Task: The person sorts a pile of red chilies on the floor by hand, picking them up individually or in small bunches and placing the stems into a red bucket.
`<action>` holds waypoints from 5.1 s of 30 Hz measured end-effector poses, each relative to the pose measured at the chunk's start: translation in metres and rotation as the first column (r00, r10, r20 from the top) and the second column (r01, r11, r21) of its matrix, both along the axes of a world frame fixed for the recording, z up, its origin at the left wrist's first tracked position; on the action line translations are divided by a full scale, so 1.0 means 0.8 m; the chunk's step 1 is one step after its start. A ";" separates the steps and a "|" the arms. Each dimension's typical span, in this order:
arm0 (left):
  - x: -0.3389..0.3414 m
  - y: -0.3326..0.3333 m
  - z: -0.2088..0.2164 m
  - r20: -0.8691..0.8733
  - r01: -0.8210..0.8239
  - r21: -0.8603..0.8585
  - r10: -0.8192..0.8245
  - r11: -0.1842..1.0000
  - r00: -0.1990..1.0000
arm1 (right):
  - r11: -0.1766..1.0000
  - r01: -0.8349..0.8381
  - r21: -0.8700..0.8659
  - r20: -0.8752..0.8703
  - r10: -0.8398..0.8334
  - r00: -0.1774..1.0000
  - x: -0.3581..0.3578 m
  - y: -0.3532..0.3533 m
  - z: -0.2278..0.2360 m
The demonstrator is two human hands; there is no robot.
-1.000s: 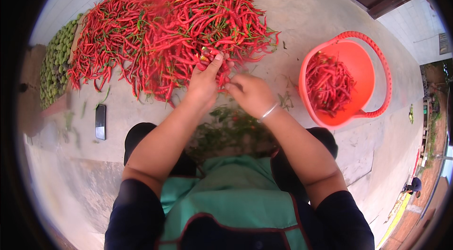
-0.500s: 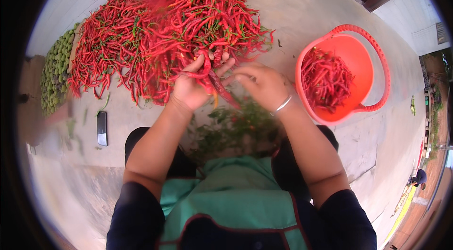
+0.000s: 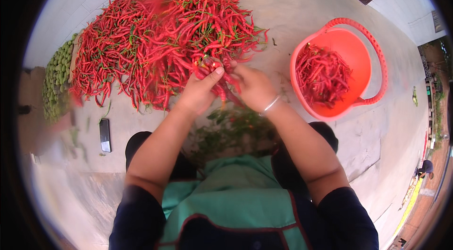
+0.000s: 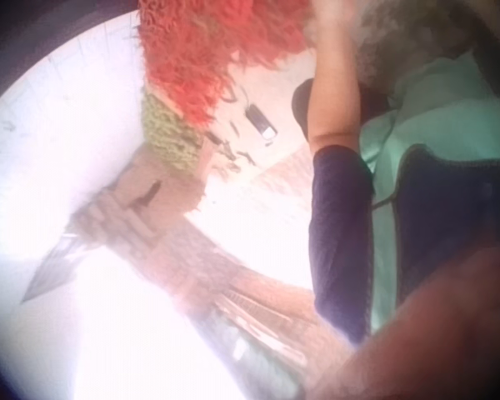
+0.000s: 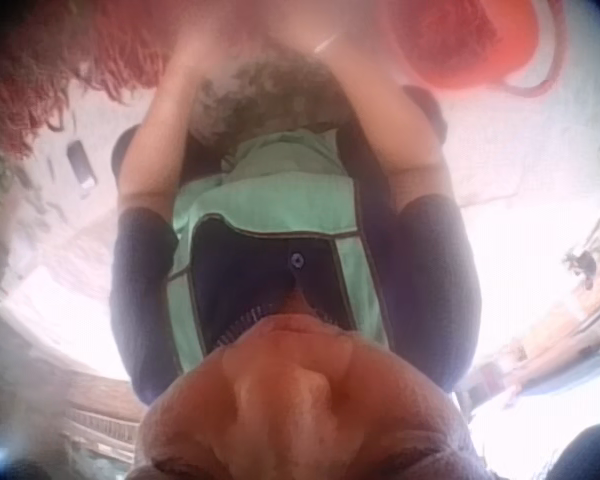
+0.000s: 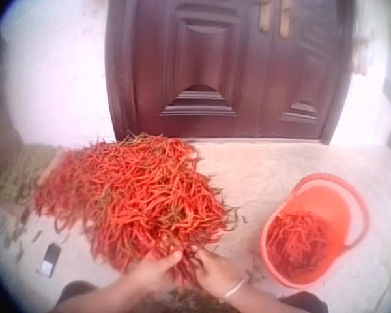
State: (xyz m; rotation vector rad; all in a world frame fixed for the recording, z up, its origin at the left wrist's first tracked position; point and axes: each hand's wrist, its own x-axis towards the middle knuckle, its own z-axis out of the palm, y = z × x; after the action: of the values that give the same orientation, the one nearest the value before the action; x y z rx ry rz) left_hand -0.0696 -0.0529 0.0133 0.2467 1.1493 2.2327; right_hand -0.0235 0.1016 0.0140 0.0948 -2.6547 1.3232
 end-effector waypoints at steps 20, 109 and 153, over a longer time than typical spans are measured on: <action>0.000 0.384 0.112 -0.117 0.316 -0.330 -0.370 0.890 0.922 | 0.797 0.078 0.599 0.297 -0.311 0.903 0.138 0.193 0.084; -0.033 -0.139 -0.163 -0.483 -0.558 -0.797 0.309 0.230 0.819 | 0.885 -0.077 0.460 0.192 -0.015 0.981 -0.123 -0.145 -0.156; 0.013 -0.027 -0.020 0.098 0.041 -0.120 -0.029 0.992 0.995 | 0.971 -0.229 -0.070 0.210 0.239 0.948 0.004 -0.003 -0.001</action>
State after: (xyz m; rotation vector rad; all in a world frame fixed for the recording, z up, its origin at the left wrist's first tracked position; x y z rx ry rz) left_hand -0.0590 -0.0743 -0.0030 0.1073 1.2138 2.1112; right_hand -0.0200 0.0988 0.0129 0.2834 -2.8655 1.5461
